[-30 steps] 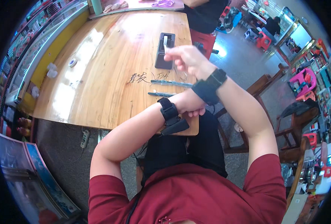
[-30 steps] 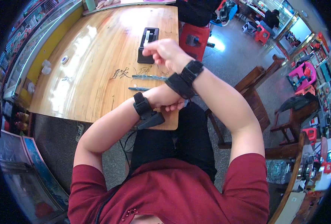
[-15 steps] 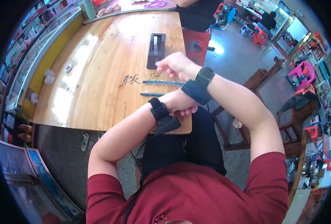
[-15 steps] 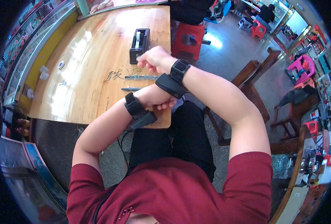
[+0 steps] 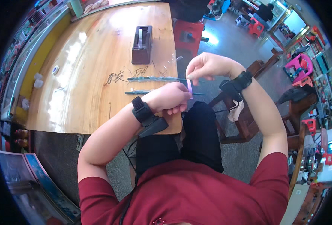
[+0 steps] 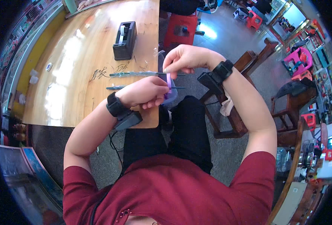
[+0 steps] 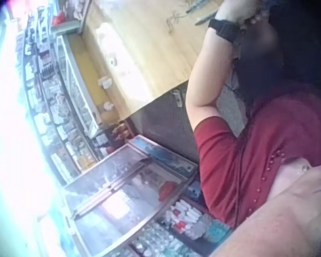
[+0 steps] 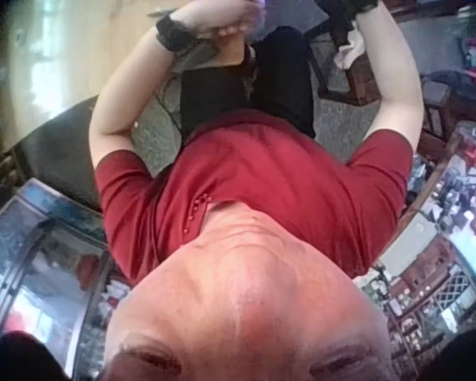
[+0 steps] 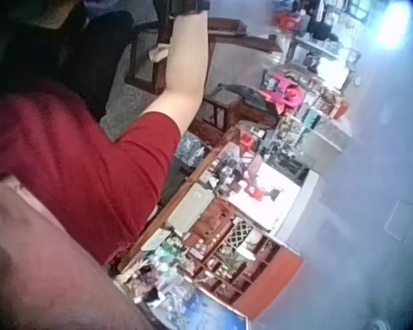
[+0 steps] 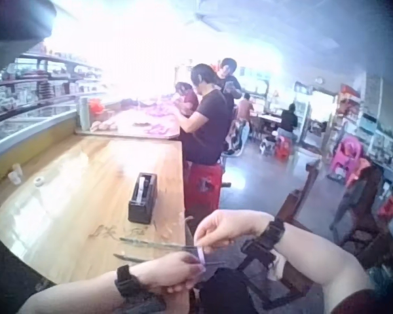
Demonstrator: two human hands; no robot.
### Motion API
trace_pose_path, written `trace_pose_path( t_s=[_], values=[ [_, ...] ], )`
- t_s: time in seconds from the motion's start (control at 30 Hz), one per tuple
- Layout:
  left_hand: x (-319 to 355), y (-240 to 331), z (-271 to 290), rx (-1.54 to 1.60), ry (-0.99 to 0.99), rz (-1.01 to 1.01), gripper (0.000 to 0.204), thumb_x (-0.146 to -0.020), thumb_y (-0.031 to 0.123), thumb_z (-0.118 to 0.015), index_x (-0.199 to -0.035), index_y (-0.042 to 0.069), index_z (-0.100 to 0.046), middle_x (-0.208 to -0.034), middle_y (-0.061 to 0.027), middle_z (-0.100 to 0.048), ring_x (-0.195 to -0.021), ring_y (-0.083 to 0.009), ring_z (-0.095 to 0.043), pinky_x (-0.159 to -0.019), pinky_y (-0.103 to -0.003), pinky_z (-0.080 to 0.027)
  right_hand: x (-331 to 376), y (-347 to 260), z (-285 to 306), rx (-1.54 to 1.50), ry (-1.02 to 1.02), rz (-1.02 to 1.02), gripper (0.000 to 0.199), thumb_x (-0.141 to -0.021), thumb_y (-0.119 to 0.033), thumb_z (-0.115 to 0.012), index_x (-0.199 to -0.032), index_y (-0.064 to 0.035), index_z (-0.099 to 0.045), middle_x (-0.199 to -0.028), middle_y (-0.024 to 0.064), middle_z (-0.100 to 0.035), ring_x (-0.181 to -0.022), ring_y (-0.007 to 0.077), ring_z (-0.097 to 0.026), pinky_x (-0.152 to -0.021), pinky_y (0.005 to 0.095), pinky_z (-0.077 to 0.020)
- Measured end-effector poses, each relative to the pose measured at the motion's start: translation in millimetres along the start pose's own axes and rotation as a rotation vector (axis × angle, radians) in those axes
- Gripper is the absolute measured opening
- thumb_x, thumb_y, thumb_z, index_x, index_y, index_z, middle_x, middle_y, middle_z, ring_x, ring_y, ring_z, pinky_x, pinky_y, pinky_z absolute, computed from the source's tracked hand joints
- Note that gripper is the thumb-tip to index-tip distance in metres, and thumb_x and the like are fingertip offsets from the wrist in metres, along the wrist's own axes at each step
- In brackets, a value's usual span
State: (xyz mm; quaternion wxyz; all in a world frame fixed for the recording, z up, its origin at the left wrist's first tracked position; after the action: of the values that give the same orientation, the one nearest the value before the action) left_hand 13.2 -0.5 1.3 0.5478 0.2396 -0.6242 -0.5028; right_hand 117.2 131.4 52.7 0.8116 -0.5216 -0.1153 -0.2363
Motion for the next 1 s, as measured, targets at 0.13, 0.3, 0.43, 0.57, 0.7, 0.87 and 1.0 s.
trace_pose_path(
  t_s=[0.13,0.3,0.43,0.57,0.7,0.87,1.0],
  values=[
    [2.8,-0.1,-0.4,0.017,0.004,0.011,0.024,-0.101,0.021,-0.048,-0.106,0.000,-0.058,-0.062,0.0001,-0.055,-0.043,-0.0059,-0.048,-0.036,-0.021,-0.036,-3.6,5.0,-9.9,0.181,-0.048,-0.047,0.019,-0.088,-0.024,-0.070,-0.098,-0.0081,-0.072,-0.074,0.0007,-0.069,-0.048,0.0039,-0.046,-0.043,0.0204,-0.0352],
    [0.5,0.7,-2.2,0.033,-0.028,0.009,0.026,-0.102,0.021,-0.046,-0.111,0.000,-0.056,-0.062,0.0003,-0.054,-0.043,-0.0058,-0.048,-0.035,-0.020,-0.036,-8.0,7.1,-7.9,0.270,-0.042,-0.044,0.017,-0.087,-0.022,-0.068,-0.098,-0.0096,-0.073,-0.073,-0.0007,-0.069,-0.053,0.0052,-0.052,-0.045,0.0220,-0.0390],
    [3.7,2.2,-1.8,0.049,0.005,0.005,0.026,-0.098,0.022,-0.051,-0.106,0.000,-0.061,-0.063,-0.0001,-0.057,-0.044,-0.0068,-0.050,-0.037,-0.022,-0.039,-10.6,0.0,-9.5,0.367,-0.073,-0.014,0.018,-0.086,-0.020,-0.068,-0.100,-0.0096,-0.074,-0.073,0.0010,-0.070,-0.059,0.0069,-0.059,-0.046,0.0237,-0.0435],
    [2.2,2.4,-2.9,0.043,0.010,0.016,0.026,-0.100,0.022,-0.048,-0.108,0.000,-0.058,-0.062,0.0001,-0.055,-0.043,-0.0063,-0.048,-0.036,-0.022,-0.038,-15.8,1.7,-9.1,0.440,-0.095,-0.023,0.021,-0.084,-0.020,-0.068,-0.101,-0.0094,-0.074,-0.074,0.0028,-0.071,-0.063,0.0091,-0.063,-0.048,0.0246,-0.0472],
    [2.8,2.9,-3.4,0.031,-0.009,0.038,0.025,-0.101,0.020,-0.047,-0.112,-0.001,-0.055,-0.061,0.0000,-0.053,-0.043,-0.0063,-0.047,-0.035,-0.021,-0.036,-13.3,-5.2,-11.4,0.463,-0.063,-0.058,0.021,-0.083,-0.020,-0.069,-0.100,-0.0090,-0.074,-0.076,0.0033,-0.071,-0.063,0.0099,-0.065,-0.048,0.0246,-0.0479],
    [5.6,2.6,-2.4,0.009,0.012,0.042,0.026,-0.101,0.021,-0.047,-0.114,-0.001,-0.054,-0.061,0.0006,-0.053,-0.043,-0.0059,-0.047,-0.035,-0.021,-0.036,-2.2,-26.8,-14.9,0.760,0.100,-0.054,0.038,-0.078,-0.032,-0.076,-0.101,-0.0052,-0.064,-0.071,0.0097,-0.066,-0.063,0.0197,-0.065,-0.054,0.0327,-0.0489],
    [4.4,4.9,-3.7,-0.016,0.044,0.037,0.030,-0.101,0.021,-0.048,-0.121,0.000,-0.053,-0.062,0.0012,-0.053,-0.043,-0.0053,-0.046,-0.036,-0.020,-0.037,-10.8,-4.0,-0.6,0.833,0.213,0.079,0.047,-0.075,-0.038,-0.078,-0.102,-0.0051,-0.059,-0.070,0.0112,-0.063,-0.067,0.0234,-0.063,-0.061,0.0354,-0.0479]
  ],
)
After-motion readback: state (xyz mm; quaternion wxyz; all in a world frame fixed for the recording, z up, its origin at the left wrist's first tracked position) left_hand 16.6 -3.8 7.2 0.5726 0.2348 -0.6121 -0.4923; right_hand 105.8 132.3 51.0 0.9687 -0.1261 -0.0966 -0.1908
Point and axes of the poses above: each hand's wrist, its own x-axis away from the middle knuckle, its own z-axis out of the back of the hand, y = z × x, the point moved 4 cm from there along -x, towards the middle knuckle
